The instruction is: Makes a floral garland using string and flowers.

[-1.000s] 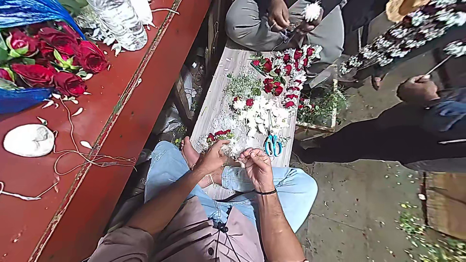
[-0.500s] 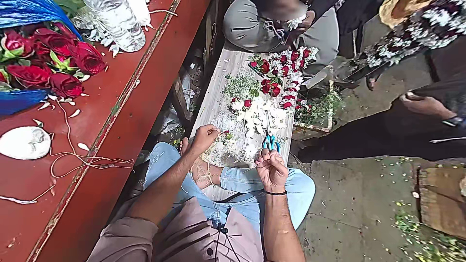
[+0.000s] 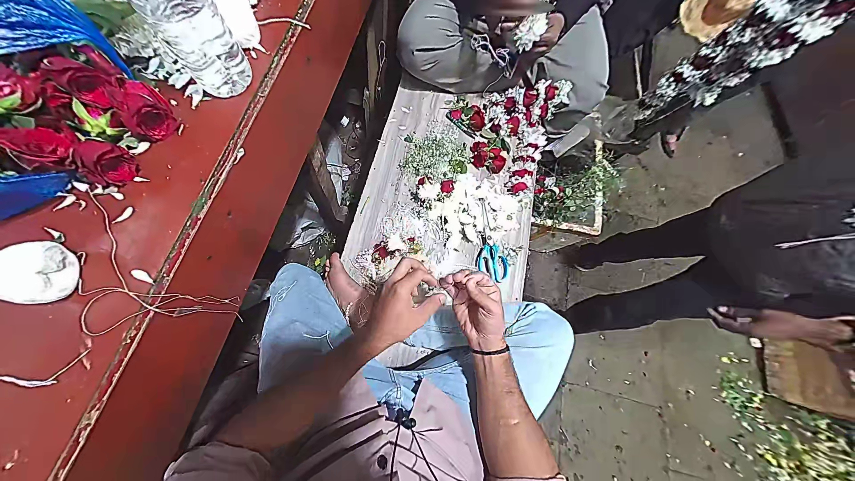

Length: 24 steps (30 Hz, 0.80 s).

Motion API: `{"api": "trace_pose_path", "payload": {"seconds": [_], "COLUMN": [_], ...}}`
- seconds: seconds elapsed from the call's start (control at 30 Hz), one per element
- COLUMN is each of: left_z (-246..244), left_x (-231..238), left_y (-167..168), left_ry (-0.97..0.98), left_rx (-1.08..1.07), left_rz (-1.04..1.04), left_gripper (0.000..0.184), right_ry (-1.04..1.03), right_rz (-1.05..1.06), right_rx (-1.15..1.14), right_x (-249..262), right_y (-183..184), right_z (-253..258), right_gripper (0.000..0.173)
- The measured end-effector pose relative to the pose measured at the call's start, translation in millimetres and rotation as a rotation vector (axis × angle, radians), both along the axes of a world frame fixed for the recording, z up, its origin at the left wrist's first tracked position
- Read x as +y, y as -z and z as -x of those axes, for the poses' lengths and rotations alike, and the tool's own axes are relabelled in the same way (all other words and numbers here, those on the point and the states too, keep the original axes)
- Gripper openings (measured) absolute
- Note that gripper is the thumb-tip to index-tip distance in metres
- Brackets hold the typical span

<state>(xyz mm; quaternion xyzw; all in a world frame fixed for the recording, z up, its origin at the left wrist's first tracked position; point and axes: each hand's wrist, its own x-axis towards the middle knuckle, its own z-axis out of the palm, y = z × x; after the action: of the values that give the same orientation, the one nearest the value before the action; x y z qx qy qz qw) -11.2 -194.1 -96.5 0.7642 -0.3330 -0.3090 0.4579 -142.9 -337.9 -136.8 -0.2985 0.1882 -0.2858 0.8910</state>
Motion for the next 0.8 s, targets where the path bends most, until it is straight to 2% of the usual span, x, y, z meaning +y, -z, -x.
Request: {"api": "trace_pose_path", "payload": {"seconds": [0.07,0.13,0.23,0.33,0.43,0.53,0.67,0.8], "left_z": [8,12,13,10,4,-4,-15,-20], "left_x": [-4,-8,-12,-8,-4,-5,-8,-11], "left_y": [14,31,43,42,31,6,-23,-29], "left_ry": [-0.001,-0.043,-0.108,-0.118,-0.115,-0.141,-0.149,-0.113], "left_rx": [0.106,0.214,0.292,0.331,0.414,0.553,0.628,0.681], "left_rz": [-0.109,-0.112,0.005,0.128,0.186,0.266,0.35,0.413], "left_gripper": [0.041,0.042,0.025,0.016,0.01,0.011,0.011,0.012], "right_ry": [0.035,0.058,0.077,0.101,0.107,0.102,0.098,0.087], "right_rz": [0.016,0.021,0.008,-0.014,-0.021,-0.031,-0.063,-0.086], "right_rx": [0.042,0.064,0.081,0.084,0.124,0.147,0.173,0.159], "right_x": [6,11,13,8,7,8,10,11], "right_y": [1,4,6,6,6,8,8,8], "right_z": [-3,-6,-6,-3,-4,-5,-8,-8], "right_gripper": [0.005,0.004,0.004,0.005,0.008,0.009,0.011,0.012]}}
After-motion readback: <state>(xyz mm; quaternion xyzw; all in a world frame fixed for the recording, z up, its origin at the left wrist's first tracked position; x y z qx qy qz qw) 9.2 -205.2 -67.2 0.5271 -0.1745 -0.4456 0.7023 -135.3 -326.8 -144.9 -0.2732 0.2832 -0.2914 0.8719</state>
